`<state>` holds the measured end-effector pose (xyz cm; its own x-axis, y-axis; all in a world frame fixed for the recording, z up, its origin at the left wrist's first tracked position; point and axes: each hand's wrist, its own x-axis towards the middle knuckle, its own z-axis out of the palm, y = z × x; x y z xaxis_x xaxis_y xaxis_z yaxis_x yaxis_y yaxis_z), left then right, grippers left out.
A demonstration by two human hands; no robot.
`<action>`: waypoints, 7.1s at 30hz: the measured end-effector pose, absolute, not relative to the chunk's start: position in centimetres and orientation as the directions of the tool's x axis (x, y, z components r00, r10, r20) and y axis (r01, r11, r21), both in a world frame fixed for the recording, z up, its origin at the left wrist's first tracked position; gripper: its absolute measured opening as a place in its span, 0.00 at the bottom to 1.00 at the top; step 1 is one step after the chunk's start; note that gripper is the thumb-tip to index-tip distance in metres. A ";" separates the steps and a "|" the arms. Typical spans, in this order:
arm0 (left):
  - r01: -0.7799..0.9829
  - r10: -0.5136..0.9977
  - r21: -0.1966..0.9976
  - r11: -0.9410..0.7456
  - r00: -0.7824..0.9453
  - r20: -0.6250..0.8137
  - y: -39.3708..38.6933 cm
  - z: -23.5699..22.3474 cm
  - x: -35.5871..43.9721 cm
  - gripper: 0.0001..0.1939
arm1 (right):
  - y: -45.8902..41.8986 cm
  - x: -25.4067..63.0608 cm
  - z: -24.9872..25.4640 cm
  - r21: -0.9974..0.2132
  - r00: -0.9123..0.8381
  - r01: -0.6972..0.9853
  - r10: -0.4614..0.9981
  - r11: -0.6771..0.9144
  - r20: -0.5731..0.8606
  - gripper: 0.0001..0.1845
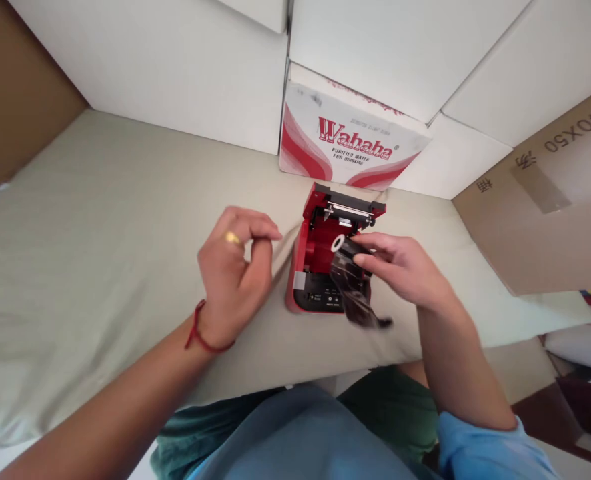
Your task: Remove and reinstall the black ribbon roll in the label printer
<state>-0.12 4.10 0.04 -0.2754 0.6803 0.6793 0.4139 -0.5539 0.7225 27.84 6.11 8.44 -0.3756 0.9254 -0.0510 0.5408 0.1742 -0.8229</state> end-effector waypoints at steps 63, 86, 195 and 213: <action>0.489 0.533 0.342 -0.803 0.332 0.778 -1.8 -3.6 2.0 0.27 | 0.6 27.6 1.6 -0.594 -0.342 0.606 0.847 0.529 0.406 0.22; 0.376 0.755 0.657 -0.653 0.258 0.603 2.4 -2.1 -0.5 0.18 | -2.3 27.2 1.5 -0.614 -0.355 0.542 0.819 0.573 0.450 0.18; -0.582 0.951 0.806 0.106 0.297 0.089 4.2 -6.0 1.5 0.37 | 1.8 30.1 13.5 -0.567 -0.458 0.736 0.889 0.369 -0.015 0.21; -0.528 0.970 0.837 0.146 0.242 -0.017 4.4 -5.6 1.1 0.34 | 7.2 36.0 2.6 -0.450 -0.010 0.893 0.998 -0.017 -0.058 0.21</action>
<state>1.08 4.40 -5.60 0.2419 0.9702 -0.0169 -0.5275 0.1461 0.8369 35.97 7.20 2.58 -0.0099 0.9983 -0.0579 0.8926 -0.0173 -0.4505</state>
